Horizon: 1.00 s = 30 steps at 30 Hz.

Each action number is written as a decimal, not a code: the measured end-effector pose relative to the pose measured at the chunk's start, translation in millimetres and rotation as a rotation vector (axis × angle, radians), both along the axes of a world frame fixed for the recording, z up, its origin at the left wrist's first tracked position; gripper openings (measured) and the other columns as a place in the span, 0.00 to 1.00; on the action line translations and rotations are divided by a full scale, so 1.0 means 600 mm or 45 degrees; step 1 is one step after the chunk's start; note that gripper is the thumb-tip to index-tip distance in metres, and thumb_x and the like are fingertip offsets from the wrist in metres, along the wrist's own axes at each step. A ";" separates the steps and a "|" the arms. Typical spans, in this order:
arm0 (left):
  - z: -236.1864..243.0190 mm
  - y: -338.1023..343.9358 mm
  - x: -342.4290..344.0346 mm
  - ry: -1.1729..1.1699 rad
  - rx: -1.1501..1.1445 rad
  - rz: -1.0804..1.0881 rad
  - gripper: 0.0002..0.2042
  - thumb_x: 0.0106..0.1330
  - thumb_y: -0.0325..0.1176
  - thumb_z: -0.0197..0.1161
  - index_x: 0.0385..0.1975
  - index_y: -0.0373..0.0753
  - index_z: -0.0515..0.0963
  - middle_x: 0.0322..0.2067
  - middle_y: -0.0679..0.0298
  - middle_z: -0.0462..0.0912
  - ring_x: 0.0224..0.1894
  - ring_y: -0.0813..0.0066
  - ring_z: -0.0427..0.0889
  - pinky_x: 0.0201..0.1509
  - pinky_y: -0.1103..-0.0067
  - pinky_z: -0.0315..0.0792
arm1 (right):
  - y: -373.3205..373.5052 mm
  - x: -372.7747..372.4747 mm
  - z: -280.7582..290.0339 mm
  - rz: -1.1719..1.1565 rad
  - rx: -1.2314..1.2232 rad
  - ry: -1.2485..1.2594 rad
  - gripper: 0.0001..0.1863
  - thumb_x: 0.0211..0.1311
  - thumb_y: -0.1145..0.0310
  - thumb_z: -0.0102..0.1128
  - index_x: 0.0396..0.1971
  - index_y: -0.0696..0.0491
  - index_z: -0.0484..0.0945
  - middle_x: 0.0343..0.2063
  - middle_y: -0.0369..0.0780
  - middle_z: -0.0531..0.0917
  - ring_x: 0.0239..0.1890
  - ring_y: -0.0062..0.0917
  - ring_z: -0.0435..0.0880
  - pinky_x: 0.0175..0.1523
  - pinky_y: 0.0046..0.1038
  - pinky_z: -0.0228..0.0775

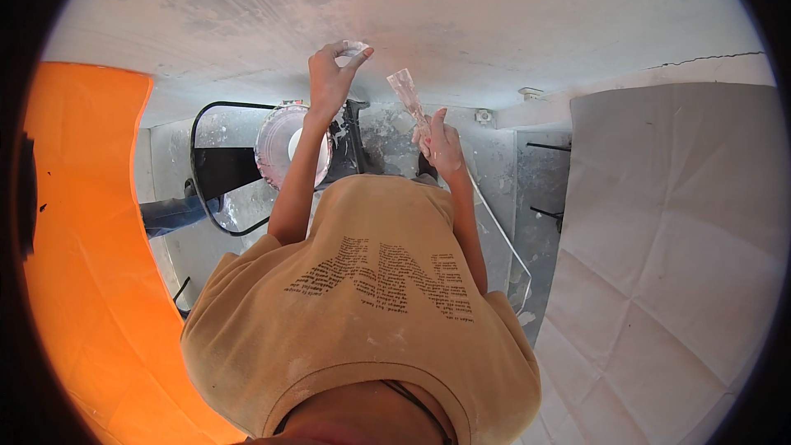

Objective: Applying and smoothing putty on a wall using a putty knife.

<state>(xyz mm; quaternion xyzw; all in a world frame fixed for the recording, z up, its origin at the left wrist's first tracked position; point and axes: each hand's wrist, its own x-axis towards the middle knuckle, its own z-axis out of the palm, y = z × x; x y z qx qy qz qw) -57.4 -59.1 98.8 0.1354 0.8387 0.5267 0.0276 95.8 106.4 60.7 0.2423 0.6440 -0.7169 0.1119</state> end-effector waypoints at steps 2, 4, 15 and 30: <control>0.028 0.009 0.023 0.381 0.015 0.231 0.13 0.54 0.36 0.67 0.33 0.31 0.80 0.27 0.60 0.82 0.33 0.69 0.80 0.40 0.79 0.70 | 0.005 0.006 0.000 -0.022 0.003 -0.047 0.41 0.61 0.32 0.23 0.17 0.56 0.72 0.07 0.29 0.62 0.09 0.12 0.56 0.15 0.16 0.45; 0.006 0.012 0.027 0.741 0.070 0.247 0.15 0.53 0.36 0.68 0.35 0.32 0.79 0.28 0.59 0.82 0.35 0.67 0.80 0.43 0.78 0.70 | 0.008 0.015 -0.005 -0.064 0.011 -0.077 0.41 0.61 0.32 0.23 0.17 0.55 0.72 0.07 0.29 0.62 0.09 0.12 0.56 0.15 0.17 0.45; -0.204 0.058 -0.010 -0.489 0.228 -0.089 0.15 0.54 0.37 0.68 0.33 0.31 0.78 0.29 0.60 0.83 0.33 0.77 0.80 0.42 0.82 0.70 | 0.043 0.082 -0.040 -0.298 -0.071 -0.194 0.40 0.61 0.32 0.21 0.19 0.54 0.70 0.06 0.28 0.60 0.06 0.12 0.52 0.11 0.18 0.40; -0.224 0.087 0.026 -0.567 0.671 -0.043 0.11 0.53 0.30 0.68 0.32 0.30 0.80 0.28 0.60 0.83 0.29 0.80 0.79 0.37 0.85 0.71 | 0.056 0.107 -0.051 -0.516 -0.066 -0.230 0.40 0.60 0.31 0.24 0.18 0.54 0.70 0.06 0.28 0.60 0.05 0.12 0.53 0.11 0.17 0.41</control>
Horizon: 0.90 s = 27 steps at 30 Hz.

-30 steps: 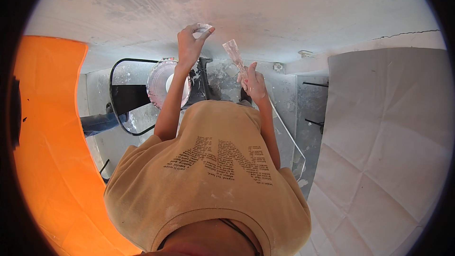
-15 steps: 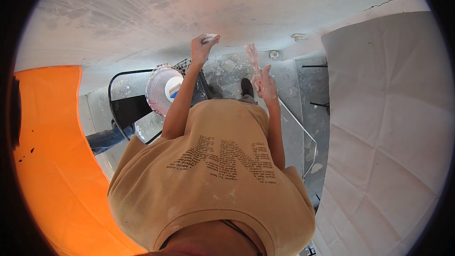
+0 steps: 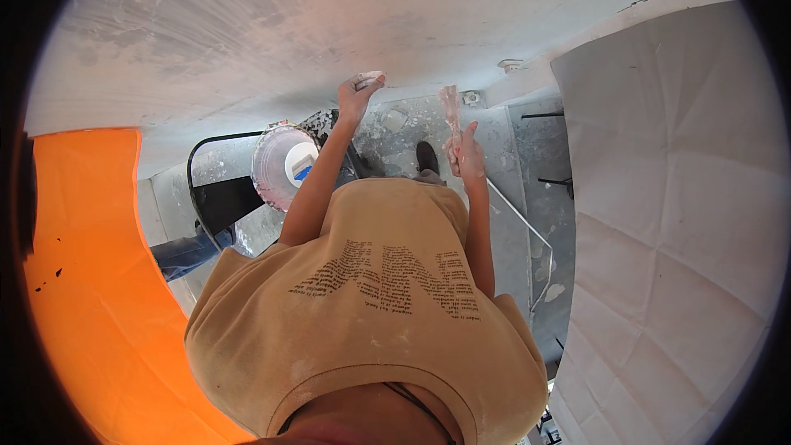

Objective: Applying and smoothing putty on a wall using a putty knife.

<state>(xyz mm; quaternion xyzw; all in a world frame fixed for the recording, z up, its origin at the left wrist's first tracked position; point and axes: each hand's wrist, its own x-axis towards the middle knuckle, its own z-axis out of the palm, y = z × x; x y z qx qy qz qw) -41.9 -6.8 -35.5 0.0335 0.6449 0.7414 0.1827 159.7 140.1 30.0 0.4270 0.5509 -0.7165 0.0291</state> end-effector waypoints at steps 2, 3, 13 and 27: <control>0.007 0.005 0.003 0.031 -0.089 -0.046 0.11 0.52 0.30 0.70 0.31 0.30 0.80 0.27 0.61 0.83 0.28 0.81 0.79 0.36 0.85 0.71 | 0.003 0.005 -0.004 -0.021 -0.003 -0.003 0.40 0.60 0.31 0.24 0.18 0.54 0.70 0.06 0.28 0.60 0.05 0.12 0.53 0.11 0.17 0.41; 0.012 0.009 0.005 0.058 -0.182 -0.079 0.11 0.50 0.31 0.71 0.30 0.31 0.80 0.25 0.62 0.83 0.27 0.81 0.78 0.34 0.85 0.71 | 0.005 0.007 -0.007 -0.029 -0.011 -0.010 0.40 0.60 0.31 0.25 0.18 0.54 0.70 0.06 0.29 0.60 0.05 0.13 0.53 0.11 0.17 0.41; 0.143 0.111 -0.012 0.300 -0.209 -0.411 0.21 0.47 0.43 0.72 0.33 0.34 0.77 0.30 0.62 0.82 0.30 0.77 0.78 0.38 0.81 0.71 | 0.012 0.040 -0.034 -0.117 -0.057 -0.045 0.40 0.59 0.30 0.27 0.18 0.55 0.70 0.07 0.29 0.61 0.06 0.14 0.56 0.12 0.19 0.43; 0.363 0.424 -0.059 -1.219 1.778 -0.557 0.36 0.58 0.24 0.48 0.63 0.27 0.34 0.65 0.43 0.36 0.67 0.44 0.42 0.68 0.55 0.49 | 0.009 0.057 -0.030 -0.223 -0.098 0.024 0.36 0.61 0.34 0.30 0.18 0.54 0.68 0.07 0.29 0.60 0.06 0.12 0.52 0.11 0.18 0.39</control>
